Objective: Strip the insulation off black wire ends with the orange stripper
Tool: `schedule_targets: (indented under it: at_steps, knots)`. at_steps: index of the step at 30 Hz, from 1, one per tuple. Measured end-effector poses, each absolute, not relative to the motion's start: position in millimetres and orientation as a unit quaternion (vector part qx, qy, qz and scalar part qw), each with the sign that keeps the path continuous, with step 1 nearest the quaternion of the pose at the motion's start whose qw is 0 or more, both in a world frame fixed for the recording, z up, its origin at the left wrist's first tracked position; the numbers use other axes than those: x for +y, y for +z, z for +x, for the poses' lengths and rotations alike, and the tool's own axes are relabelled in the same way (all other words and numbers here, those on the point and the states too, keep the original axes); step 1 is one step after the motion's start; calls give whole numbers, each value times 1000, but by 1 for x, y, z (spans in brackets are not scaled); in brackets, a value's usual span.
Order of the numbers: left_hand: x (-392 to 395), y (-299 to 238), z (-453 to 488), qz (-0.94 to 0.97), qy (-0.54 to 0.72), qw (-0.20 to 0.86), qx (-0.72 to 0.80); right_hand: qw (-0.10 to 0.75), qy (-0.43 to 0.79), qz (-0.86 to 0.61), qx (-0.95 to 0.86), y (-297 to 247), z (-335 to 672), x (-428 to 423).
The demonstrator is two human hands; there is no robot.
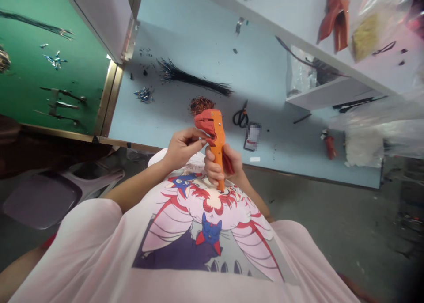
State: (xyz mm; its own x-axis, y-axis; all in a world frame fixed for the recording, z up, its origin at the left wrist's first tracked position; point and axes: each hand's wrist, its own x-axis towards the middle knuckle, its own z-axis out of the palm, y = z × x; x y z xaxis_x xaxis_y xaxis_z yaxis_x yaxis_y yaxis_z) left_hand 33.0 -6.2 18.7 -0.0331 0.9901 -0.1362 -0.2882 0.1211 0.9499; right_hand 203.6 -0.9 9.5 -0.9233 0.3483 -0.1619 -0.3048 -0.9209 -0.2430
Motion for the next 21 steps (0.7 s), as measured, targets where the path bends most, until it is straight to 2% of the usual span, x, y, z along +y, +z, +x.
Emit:
schedule_targets:
  at_steps: [12,16,21]
  knots:
    - [8,5,34,408,526,549,505,175,967,-161,-87,9,200,9]
    - [22,-13,35,410,501,541,537,207,962,-170,-53,-1,194,20]
    - [49,-51,38,404,444,547,583,221,940,-260,-1,-30,190,44]
